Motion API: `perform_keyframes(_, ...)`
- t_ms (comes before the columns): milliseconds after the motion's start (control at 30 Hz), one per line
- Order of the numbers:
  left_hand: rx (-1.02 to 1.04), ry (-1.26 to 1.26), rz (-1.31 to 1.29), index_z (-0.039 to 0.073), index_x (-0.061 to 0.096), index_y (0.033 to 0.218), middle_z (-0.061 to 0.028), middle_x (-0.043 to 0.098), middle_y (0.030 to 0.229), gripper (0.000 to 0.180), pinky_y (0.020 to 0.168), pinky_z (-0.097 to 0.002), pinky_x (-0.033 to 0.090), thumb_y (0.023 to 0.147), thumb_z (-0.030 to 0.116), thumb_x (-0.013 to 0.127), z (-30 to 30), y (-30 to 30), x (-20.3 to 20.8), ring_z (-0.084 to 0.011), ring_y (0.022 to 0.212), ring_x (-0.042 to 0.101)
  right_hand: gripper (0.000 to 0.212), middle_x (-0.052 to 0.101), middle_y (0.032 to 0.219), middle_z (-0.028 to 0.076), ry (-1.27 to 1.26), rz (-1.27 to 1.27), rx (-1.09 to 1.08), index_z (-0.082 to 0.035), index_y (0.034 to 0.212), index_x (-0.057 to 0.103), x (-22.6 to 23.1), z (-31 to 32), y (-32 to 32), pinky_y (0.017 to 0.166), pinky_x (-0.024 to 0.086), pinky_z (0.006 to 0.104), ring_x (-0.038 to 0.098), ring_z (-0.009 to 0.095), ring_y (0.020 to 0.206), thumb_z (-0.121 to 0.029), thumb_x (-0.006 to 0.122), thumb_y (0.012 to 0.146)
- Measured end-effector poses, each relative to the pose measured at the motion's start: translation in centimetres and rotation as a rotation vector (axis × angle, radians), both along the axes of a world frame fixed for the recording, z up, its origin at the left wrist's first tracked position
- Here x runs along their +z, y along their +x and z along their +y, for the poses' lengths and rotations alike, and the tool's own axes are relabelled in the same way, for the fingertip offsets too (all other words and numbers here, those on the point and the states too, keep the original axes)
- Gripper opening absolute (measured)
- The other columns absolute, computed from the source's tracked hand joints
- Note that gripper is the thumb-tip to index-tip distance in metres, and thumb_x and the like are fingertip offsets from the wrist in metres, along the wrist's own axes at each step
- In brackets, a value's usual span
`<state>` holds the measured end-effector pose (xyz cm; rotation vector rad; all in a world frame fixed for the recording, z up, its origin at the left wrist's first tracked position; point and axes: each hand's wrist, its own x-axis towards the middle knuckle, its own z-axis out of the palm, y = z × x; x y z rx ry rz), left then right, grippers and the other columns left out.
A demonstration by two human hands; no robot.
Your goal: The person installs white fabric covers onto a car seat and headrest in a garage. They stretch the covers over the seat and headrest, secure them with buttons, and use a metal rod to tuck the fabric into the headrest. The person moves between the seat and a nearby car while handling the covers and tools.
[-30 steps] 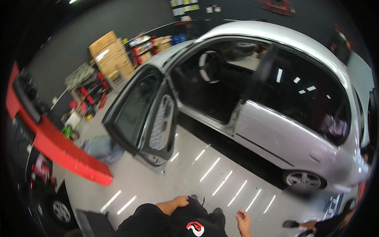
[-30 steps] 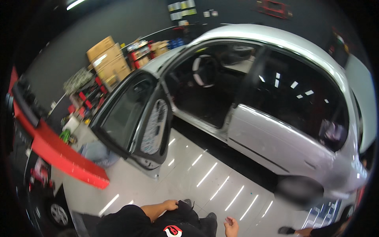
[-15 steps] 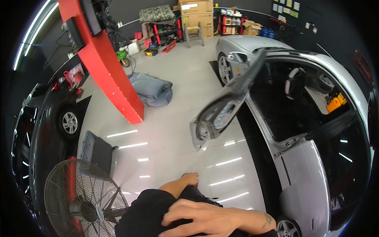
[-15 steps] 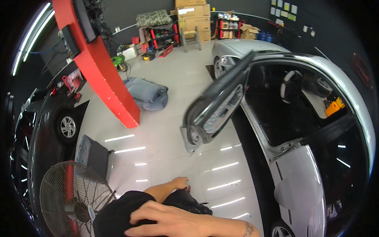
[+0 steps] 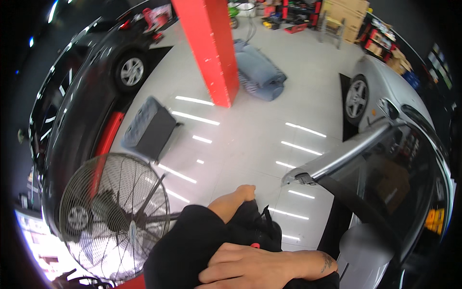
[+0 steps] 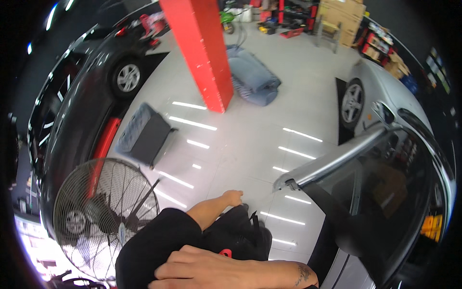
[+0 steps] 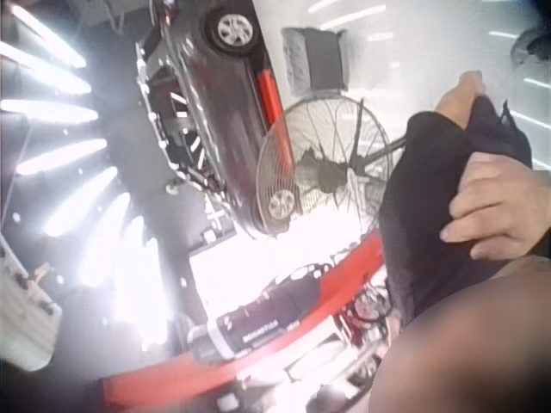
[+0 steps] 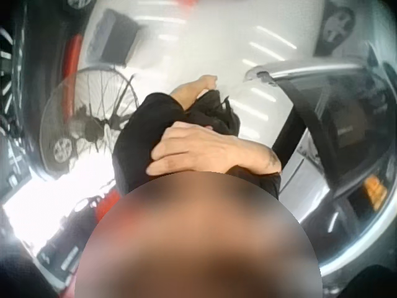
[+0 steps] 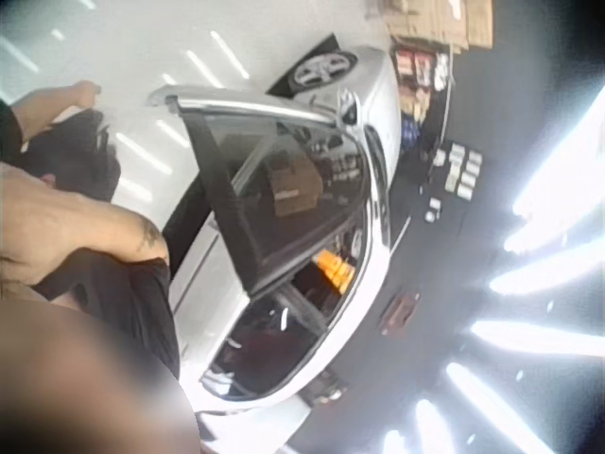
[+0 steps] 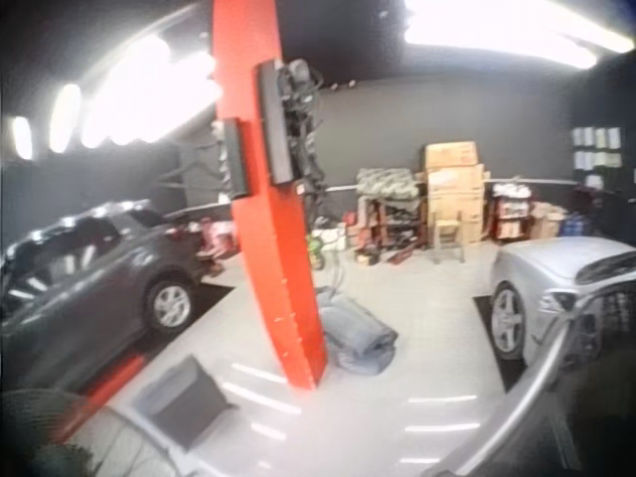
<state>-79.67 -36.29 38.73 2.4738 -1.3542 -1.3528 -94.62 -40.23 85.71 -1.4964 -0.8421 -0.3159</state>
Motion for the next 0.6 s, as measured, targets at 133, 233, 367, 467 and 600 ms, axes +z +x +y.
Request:
perform_keyframes(133, 0.138, 0.018, 0.053, 0.003, 0.062, 0.131, -0.0237, 0.067, 0.131, 0.046, 0.102, -0.0493, 0.052, 0.088, 0.019, 0.059, -1.1, 0.9, 0.6, -0.0397, 0.122, 0.064, 0.02, 0.063, 0.097, 0.008, -0.111, 0.054, 0.181, -0.009, 0.092, 0.069, -0.8, -3.2, 1.2, 0.073, 0.043, 0.0388, 0.057, 0.028, 0.085, -0.029, 0.075, 0.091)
perform_keyframes(233, 0.221, 0.037, 0.092, 0.004, 0.062, 0.133, -0.023, 0.067, 0.132, 0.048, 0.104, -0.0487, 0.051, 0.088, 0.021, 0.059, -2.0, 1.4, -0.3, -0.0395, 0.124, 0.063, 0.021, 0.06, 0.089, 0.006, 0.079, -0.005, 0.043, -0.01, 0.088, 0.068, -1.5, -3.8, 1.8, 0.07, 0.041, 0.0389, 0.055, 0.027, 0.078, -0.029, 0.075, 0.091)
perform_keyframes(367, 0.171, -0.045, 0.041, 0.008, 0.063, 0.134, -0.021, 0.069, 0.129, 0.053, 0.103, -0.0468, 0.051, 0.086, 0.028, 0.062, -2.6, 3.3, -2.4, -0.038, 0.122, 0.064, 0.021, 0.061, 0.09, 0.006, -0.032, 0.044, 0.13, -0.01, 0.089, 0.068, -2.0, -7.4, 3.6, 0.071, 0.041, 0.0391, 0.055, 0.028, 0.079, -0.028, 0.076, 0.09)
perform_keyframes(467, 0.18, -0.014, 0.042, 0.008, 0.065, 0.133, -0.021, 0.068, 0.13, 0.05, 0.105, -0.0467, 0.05, 0.086, 0.027, 0.06, -2.7, 6.7, -4.5, -0.0385, 0.123, 0.063, 0.024, 0.064, 0.101, 0.01, -0.055, 0.054, 0.099, -0.007, 0.102, 0.07, -2.3, -10.4, 6.1, 0.074, 0.042, 0.0401, 0.057, 0.03, 0.084, -0.027, 0.076, 0.09)
perform_keyframes(600, 0.227, 0.017, 0.013, 0.007, 0.068, 0.127, -0.0231, 0.068, 0.129, 0.045, 0.1, -0.0502, 0.052, 0.089, 0.028, 0.058, -2.7, 13.5, -8.0, -0.041, 0.118, 0.066, 0.026, 0.064, 0.096, 0.013, 0.144, 0.099, -0.032, -0.005, 0.106, 0.07, -3.5, -11.4, 10.9, 0.074, 0.044, 0.0431, 0.057, 0.033, 0.081, -0.026, 0.074, 0.092)
